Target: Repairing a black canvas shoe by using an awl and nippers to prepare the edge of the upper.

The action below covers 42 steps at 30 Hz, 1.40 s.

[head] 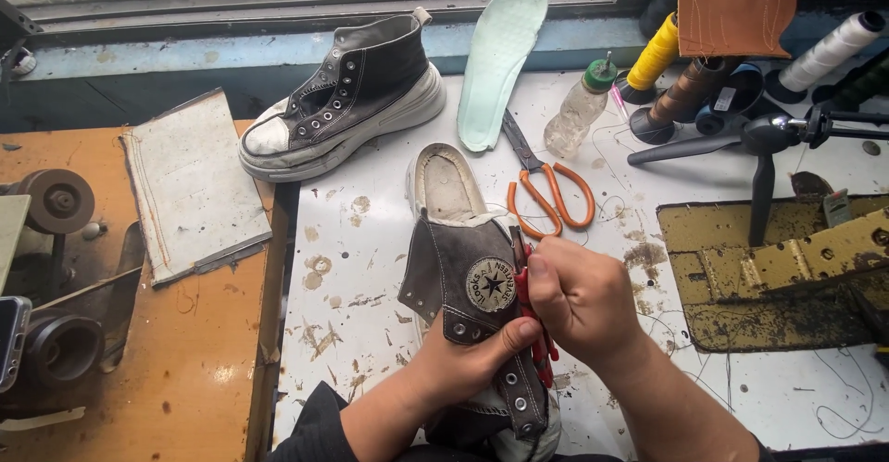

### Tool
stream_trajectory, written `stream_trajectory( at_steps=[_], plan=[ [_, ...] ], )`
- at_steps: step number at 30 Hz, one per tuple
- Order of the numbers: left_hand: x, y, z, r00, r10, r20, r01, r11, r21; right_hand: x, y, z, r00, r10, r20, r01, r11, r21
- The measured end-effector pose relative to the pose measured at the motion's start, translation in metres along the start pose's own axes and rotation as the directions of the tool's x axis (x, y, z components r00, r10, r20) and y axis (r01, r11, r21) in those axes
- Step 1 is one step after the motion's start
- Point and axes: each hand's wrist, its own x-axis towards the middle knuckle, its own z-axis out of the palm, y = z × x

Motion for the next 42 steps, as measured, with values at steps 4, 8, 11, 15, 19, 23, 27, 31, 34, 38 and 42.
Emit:
stream_trajectory(
  at_steps=[4,8,11,15,19,23,27,31,34,38,42],
  plan=[
    [0.001,0.002,-0.002,0.999,0.020,-0.036,-0.019,0.999,0.034,-0.003,-0.007,0.004,0.958,0.285,0.004,-0.285,0.958,0.041],
    [0.000,0.000,-0.001,0.995,-0.051,-0.083,0.052,0.999,0.009,0.000,-0.007,-0.002,0.922,0.372,0.109,-0.372,0.928,-0.015],
    [0.003,0.007,-0.004,0.997,-0.009,-0.078,0.006,0.999,-0.040,-0.007,-0.003,-0.011,0.967,0.234,0.101,-0.225,0.970,-0.096],
    [-0.002,-0.002,-0.007,0.998,-0.011,-0.057,0.013,0.999,0.037,-0.009,0.014,-0.014,0.982,-0.152,0.113,0.158,0.986,-0.050],
    [0.003,0.004,-0.009,1.000,0.029,0.004,-0.030,0.999,0.030,0.003,0.003,-0.016,0.971,-0.182,0.158,0.228,0.904,-0.362],
    [0.003,0.007,-0.009,0.996,0.070,0.047,-0.072,0.997,0.036,0.001,-0.003,-0.009,0.988,-0.118,0.097,0.150,0.864,-0.481],
    [0.002,0.011,-0.008,0.995,0.093,0.045,-0.096,0.993,0.063,-0.011,0.000,0.001,0.999,0.025,0.034,-0.005,0.873,-0.487],
    [0.002,0.012,-0.008,0.997,0.071,0.033,-0.073,0.993,0.089,-0.019,0.002,0.006,0.961,0.275,0.041,-0.231,0.873,-0.429],
    [-0.001,0.006,-0.008,0.997,0.017,-0.072,-0.010,0.995,0.102,-0.012,-0.006,0.002,0.845,0.493,0.206,-0.458,0.867,-0.197],
    [-0.006,-0.006,-0.011,0.980,-0.044,-0.195,0.054,0.998,0.042,-0.011,-0.003,0.005,0.766,0.452,0.456,-0.592,0.772,0.230],
    [-0.002,0.002,-0.012,0.994,-0.019,-0.110,0.032,0.993,0.116,-0.007,-0.003,0.006,0.775,0.495,0.392,-0.620,0.713,0.326]
  ],
)
